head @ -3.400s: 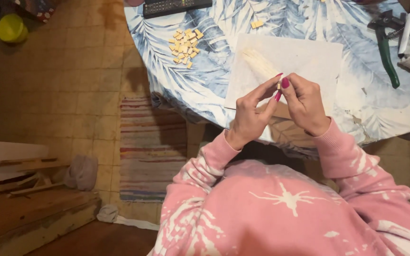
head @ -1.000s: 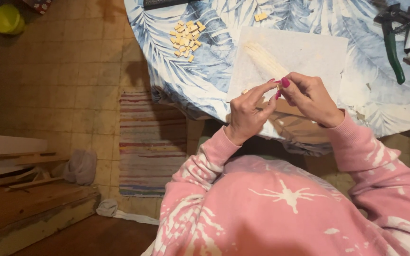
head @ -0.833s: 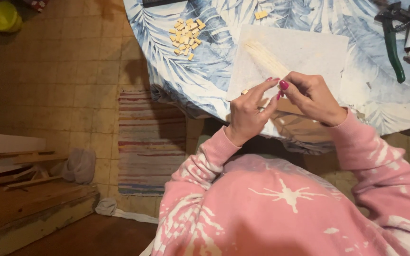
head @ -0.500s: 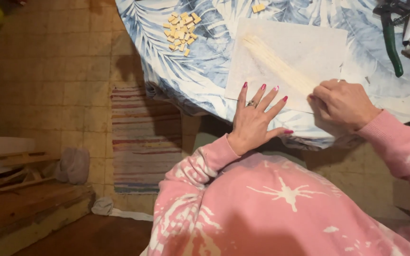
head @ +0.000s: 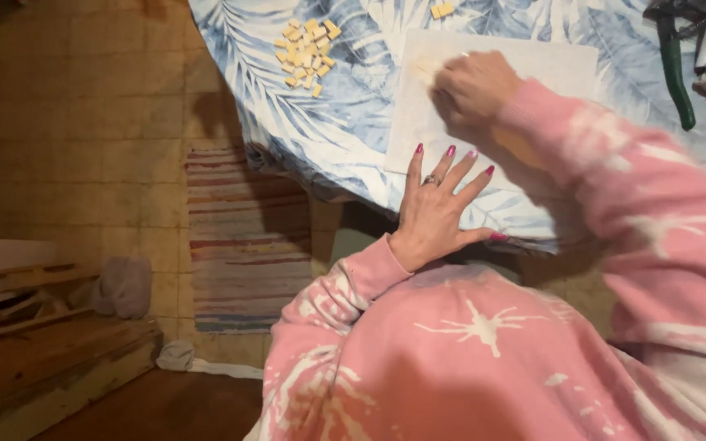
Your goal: Assembling small wooden tiles onto a backing strip for a mosaic project.
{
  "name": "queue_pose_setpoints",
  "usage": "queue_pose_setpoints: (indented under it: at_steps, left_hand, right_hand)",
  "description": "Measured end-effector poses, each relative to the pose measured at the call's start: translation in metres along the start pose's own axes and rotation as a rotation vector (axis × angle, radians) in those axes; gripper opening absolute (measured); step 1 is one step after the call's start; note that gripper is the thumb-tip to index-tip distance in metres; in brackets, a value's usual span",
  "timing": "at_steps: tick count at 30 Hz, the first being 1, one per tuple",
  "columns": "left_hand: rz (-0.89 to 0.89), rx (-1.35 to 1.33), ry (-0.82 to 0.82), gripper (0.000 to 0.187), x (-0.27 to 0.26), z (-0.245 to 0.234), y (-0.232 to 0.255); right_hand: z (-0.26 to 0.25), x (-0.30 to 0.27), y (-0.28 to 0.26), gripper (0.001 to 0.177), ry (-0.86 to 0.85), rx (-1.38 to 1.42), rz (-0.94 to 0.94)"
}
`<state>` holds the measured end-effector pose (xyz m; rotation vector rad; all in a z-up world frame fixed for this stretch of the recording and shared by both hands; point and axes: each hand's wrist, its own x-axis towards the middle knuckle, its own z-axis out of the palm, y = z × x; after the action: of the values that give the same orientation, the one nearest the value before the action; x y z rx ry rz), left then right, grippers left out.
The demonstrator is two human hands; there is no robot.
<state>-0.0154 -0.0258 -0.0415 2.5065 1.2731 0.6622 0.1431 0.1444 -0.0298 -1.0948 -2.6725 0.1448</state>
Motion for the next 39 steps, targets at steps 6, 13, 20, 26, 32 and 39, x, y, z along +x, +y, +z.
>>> queue_pose_setpoints:
  at_steps: [6,13,20,26,32,39]
  left_hand:
    - [0.031,-0.007,0.031,0.089,-0.007,0.002,-0.001]
    - [0.041,-0.004,0.023,0.091,-0.002,-0.002,-0.002]
    - [0.013,-0.004,0.001,0.093,0.001,0.001,-0.001]
    - [0.046,0.030,0.017,0.095,0.000,-0.006,-0.003]
    - [0.049,-0.015,0.026,0.094,-0.002,-0.002,-0.005]
    - [0.031,0.004,-0.019,0.093,0.000,0.001,-0.005]
  right_hand:
    - [-0.046,-0.137,-0.022,0.011,-0.164,-0.035,0.141]
    - [-0.025,-0.069,-0.020,0.015,-0.014,0.027,0.127]
    - [0.018,0.016,0.014,0.025,-0.039,-0.062,0.011]
    - [-0.054,-0.143,-0.017,0.010,-0.123,-0.043,0.127]
    - [-0.024,-0.103,-0.010,0.011,0.012,0.023,0.083]
    - [0.007,0.005,0.008,0.024,0.080,-0.016,-0.032]
